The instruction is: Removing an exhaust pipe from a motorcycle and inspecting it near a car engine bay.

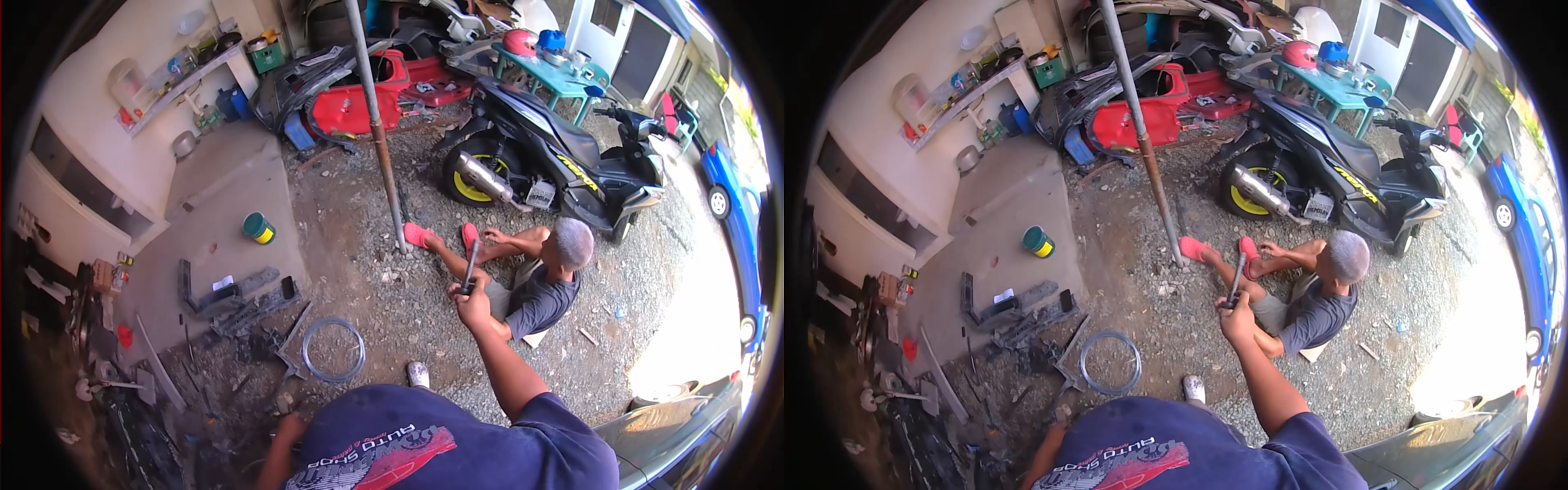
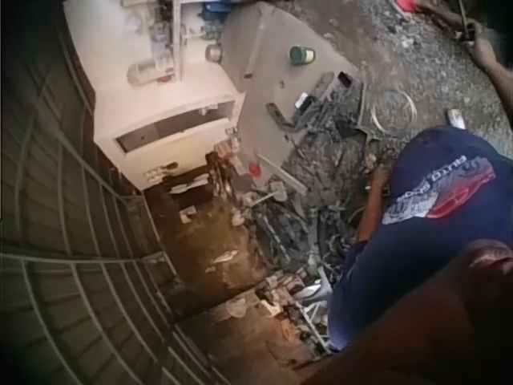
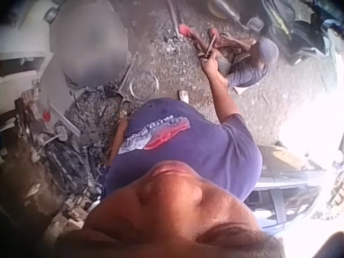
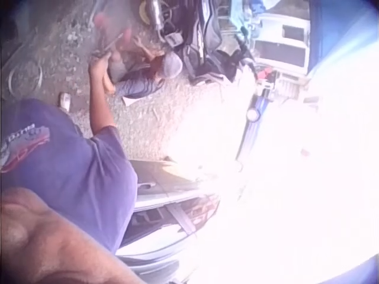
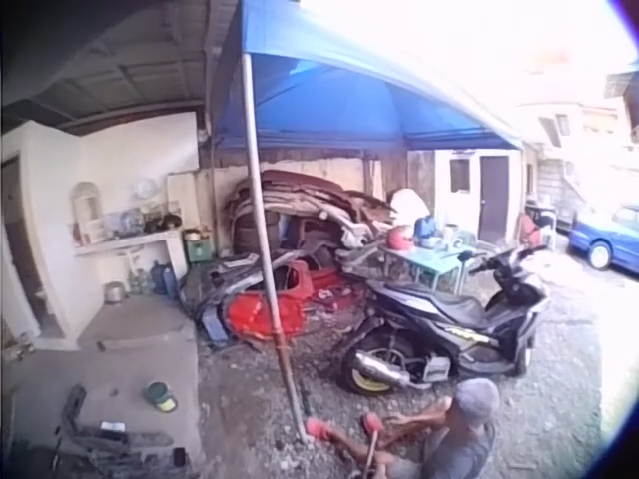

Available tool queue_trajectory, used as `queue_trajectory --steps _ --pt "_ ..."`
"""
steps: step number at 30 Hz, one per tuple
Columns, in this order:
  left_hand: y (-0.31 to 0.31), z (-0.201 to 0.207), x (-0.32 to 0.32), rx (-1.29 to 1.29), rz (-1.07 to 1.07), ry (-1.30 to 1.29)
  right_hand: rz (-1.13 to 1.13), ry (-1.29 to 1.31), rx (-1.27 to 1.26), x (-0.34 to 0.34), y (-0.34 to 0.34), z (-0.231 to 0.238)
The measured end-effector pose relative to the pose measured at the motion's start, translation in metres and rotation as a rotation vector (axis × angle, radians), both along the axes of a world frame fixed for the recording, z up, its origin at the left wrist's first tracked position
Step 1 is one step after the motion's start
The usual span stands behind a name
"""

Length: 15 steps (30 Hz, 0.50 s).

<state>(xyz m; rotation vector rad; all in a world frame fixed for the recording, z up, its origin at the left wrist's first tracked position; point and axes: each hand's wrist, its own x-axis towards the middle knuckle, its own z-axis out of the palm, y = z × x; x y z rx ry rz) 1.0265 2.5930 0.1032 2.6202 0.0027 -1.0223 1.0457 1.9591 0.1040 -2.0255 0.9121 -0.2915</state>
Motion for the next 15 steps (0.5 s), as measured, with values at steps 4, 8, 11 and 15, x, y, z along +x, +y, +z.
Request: queue_trajectory --steps 4,8,11,15 --pt "0.049 -0.036 -0.041 0.165 -0.047 0.074 0.127 0.123 -0.247 0.004 0.007 -0.017" --pt "0.105 -0.049 -0.058 0.038 -0.508 0.005 0.529 0.549 -0.047 -0.02 0.026 -0.058" --pt "0.12 -0.075 -0.059 0.181 -0.675 -0.071 0.732 0.819 -0.114 -0.05 0.067 -0.078" --pt "0.127 -0.074 -0.021 0.077 -0.654 -0.082 0.891 1.001 -0.098 -0.086 0.123 -0.11"
